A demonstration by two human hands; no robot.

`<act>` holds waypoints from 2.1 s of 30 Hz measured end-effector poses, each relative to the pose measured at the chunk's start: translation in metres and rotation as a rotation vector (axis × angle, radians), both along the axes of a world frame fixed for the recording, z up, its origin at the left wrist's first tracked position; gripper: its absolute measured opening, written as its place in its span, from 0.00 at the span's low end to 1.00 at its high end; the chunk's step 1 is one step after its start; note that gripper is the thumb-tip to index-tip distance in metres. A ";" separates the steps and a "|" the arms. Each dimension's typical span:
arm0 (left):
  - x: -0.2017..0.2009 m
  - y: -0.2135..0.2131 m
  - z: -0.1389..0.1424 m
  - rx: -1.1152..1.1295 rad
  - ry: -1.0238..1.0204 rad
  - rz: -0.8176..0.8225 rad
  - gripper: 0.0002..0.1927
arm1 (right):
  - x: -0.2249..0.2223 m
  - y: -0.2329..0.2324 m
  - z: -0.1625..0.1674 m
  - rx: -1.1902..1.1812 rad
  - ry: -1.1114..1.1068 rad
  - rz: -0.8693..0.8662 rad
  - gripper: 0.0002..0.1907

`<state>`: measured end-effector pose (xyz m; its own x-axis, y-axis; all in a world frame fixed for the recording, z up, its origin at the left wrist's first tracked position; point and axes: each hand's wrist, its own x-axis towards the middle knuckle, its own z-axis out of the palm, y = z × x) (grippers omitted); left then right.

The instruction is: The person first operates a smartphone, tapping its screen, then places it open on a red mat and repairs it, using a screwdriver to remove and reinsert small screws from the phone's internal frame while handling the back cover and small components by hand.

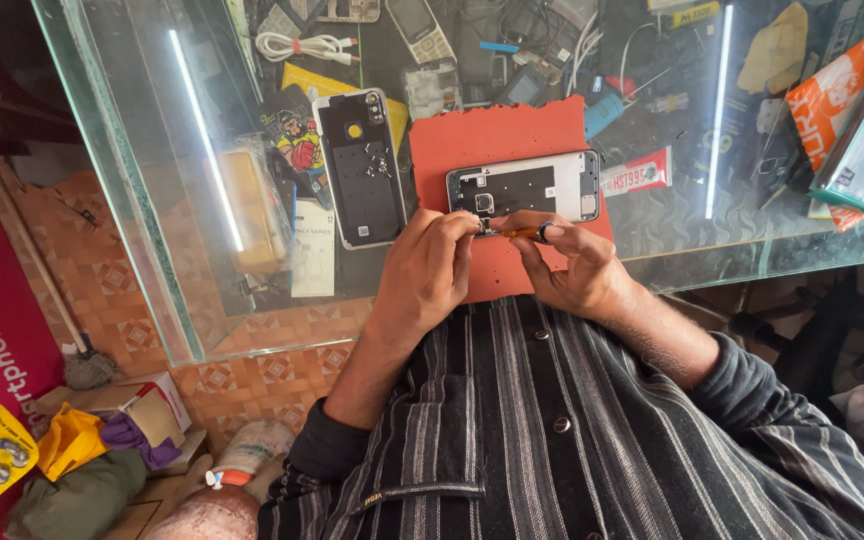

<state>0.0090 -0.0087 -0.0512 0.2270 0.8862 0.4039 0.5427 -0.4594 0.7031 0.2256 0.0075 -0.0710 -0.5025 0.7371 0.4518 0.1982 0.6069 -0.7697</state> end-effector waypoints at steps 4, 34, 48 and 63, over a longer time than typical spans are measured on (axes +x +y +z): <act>0.000 0.000 0.000 0.007 0.003 -0.001 0.19 | 0.001 0.000 -0.001 0.017 0.004 0.019 0.35; -0.076 0.034 0.008 -0.077 0.332 0.307 0.06 | -0.004 0.009 0.007 -0.040 -0.044 -0.001 0.33; -0.073 0.054 0.011 -0.097 0.460 0.195 0.06 | -0.008 0.012 0.012 0.081 -0.055 -0.018 0.35; -0.067 0.063 -0.018 0.008 0.694 0.213 0.08 | -0.014 0.011 0.016 0.123 -0.176 -0.098 0.34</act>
<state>-0.0585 0.0544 -0.0692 0.2567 0.9372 0.2362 0.9408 -0.2983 0.1612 0.2118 0.0190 -0.0547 -0.5107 0.7307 0.4530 0.3852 0.6656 -0.6392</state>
